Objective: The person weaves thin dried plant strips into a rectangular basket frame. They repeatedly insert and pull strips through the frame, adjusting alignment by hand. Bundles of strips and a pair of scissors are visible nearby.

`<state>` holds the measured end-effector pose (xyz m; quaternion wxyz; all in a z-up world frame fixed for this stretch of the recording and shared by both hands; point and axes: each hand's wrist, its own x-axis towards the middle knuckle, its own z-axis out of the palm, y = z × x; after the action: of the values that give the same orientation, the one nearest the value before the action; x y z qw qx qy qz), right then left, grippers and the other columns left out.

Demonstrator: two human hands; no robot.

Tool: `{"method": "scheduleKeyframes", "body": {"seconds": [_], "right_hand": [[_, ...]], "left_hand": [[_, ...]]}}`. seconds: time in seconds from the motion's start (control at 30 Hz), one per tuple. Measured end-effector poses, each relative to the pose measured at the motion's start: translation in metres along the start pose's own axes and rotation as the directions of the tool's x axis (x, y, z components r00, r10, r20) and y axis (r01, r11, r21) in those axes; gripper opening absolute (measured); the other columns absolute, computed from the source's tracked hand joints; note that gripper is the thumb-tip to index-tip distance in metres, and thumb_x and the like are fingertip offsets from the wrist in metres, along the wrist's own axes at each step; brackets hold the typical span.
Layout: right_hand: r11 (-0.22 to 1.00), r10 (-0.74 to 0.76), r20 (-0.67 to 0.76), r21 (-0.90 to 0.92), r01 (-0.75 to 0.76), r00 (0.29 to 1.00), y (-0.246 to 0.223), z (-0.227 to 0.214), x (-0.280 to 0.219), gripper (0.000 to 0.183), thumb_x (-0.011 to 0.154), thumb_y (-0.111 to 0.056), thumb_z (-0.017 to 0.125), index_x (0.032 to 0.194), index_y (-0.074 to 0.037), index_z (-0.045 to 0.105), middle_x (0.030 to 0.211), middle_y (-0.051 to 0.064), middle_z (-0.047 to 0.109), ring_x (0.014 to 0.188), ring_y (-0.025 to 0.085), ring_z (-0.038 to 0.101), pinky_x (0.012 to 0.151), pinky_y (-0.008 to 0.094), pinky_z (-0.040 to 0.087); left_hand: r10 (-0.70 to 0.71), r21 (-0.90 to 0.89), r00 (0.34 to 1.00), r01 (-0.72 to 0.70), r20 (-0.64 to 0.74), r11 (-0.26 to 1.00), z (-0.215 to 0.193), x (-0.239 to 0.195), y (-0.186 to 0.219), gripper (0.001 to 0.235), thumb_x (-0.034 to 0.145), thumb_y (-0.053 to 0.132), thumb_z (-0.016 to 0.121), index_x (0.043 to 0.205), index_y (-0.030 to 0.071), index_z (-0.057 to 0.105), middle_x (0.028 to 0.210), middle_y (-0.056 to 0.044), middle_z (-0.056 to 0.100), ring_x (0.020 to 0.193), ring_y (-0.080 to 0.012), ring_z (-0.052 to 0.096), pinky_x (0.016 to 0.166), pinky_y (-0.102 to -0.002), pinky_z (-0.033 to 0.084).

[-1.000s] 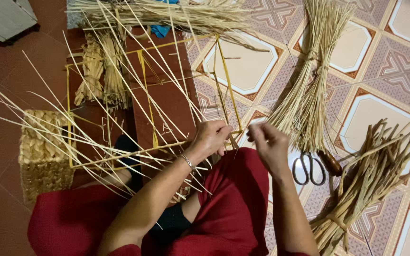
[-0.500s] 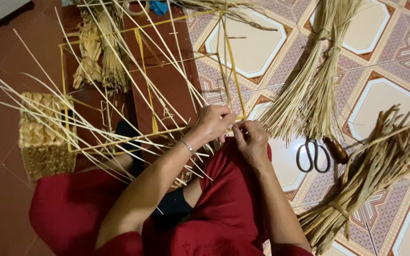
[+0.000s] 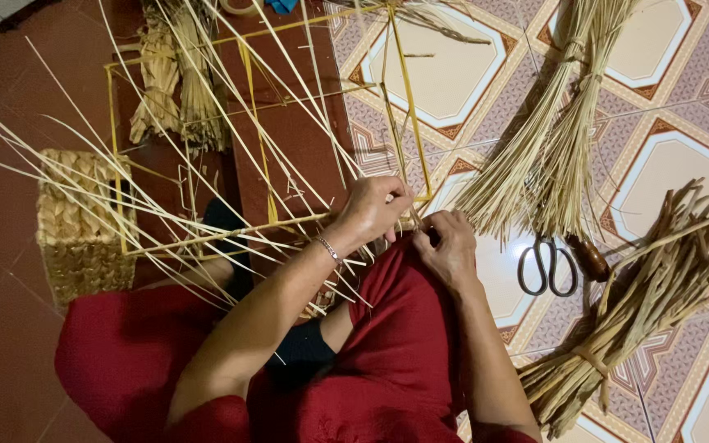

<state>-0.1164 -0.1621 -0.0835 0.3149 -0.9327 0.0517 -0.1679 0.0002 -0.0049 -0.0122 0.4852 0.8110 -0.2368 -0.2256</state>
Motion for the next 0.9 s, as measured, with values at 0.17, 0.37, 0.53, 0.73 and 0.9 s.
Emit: {"method": "scheduleKeyframes", "body": {"seconds": [0.17,0.37,0.53,0.73,0.9], "right_hand": [[0.995,-0.048,0.012,-0.088,0.049,0.999,0.001,0.000,-0.005,0.020,0.077,-0.015,0.077,0.091,-0.003,0.068,0.090,0.011,0.065,0.085,0.032,0.055,0.079,0.044,0.049],[0.993,-0.071,-0.207,0.083,0.089,0.976,0.001,-0.001,-0.009,0.016,0.087,-0.010,0.079,0.100,-0.006,0.071,0.100,0.010,0.070,0.094,0.026,0.061,0.085,0.037,0.050],[0.986,0.072,-0.364,0.169,-0.011,0.929,-0.011,-0.015,-0.027,0.008,0.094,-0.003,0.075,0.101,-0.004,0.071,0.097,0.011,0.071,0.091,0.024,0.065,0.083,0.035,0.052],[0.969,-0.036,-0.090,0.241,0.057,0.995,-0.029,0.005,-0.040,0.012,0.091,-0.005,0.075,0.103,-0.005,0.073,0.095,0.013,0.072,0.086,0.026,0.068,0.079,0.036,0.056],[0.934,-0.293,0.317,-0.106,0.340,0.902,-0.036,0.068,-0.034,0.032,0.077,-0.007,0.067,0.109,-0.008,0.071,0.092,0.013,0.072,0.085,0.034,0.069,0.078,0.044,0.057]], "left_hand": [[-0.094,-0.007,0.995,0.094,0.042,0.996,0.003,-0.001,0.002,0.014,0.095,0.015,0.066,0.094,0.002,0.072,0.091,-0.011,0.075,0.046,-0.0116,0.070,0.033,-0.023,0.055],[-0.073,0.083,0.997,0.073,-0.007,0.994,0.010,0.010,-0.006,0.022,0.099,0.017,0.063,0.083,0.003,0.069,0.064,-0.008,0.067,0.041,-0.0094,0.059,0.033,-0.021,0.052],[0.046,0.178,0.997,-0.035,-0.058,0.983,0.006,0.043,-0.039,0.031,0.100,0.014,0.063,0.070,0.003,0.065,0.059,-0.007,0.063,0.041,-0.0084,0.055,0.033,-0.020,0.047],[0.463,0.258,0.854,-0.404,-0.236,0.878,-0.021,0.070,-0.066,0.018,0.089,0.010,0.071,0.071,0.006,0.069,0.062,-0.005,0.068,0.054,-0.0096,0.066,0.048,-0.019,0.051],[0.072,0.082,0.990,-0.062,-0.120,0.995,-0.023,0.068,-0.057,0.023,0.094,0.006,0.064,0.071,0.003,0.067,0.061,-0.007,0.066,0.046,-0.0072,0.065,0.034,-0.021,0.057]]}}
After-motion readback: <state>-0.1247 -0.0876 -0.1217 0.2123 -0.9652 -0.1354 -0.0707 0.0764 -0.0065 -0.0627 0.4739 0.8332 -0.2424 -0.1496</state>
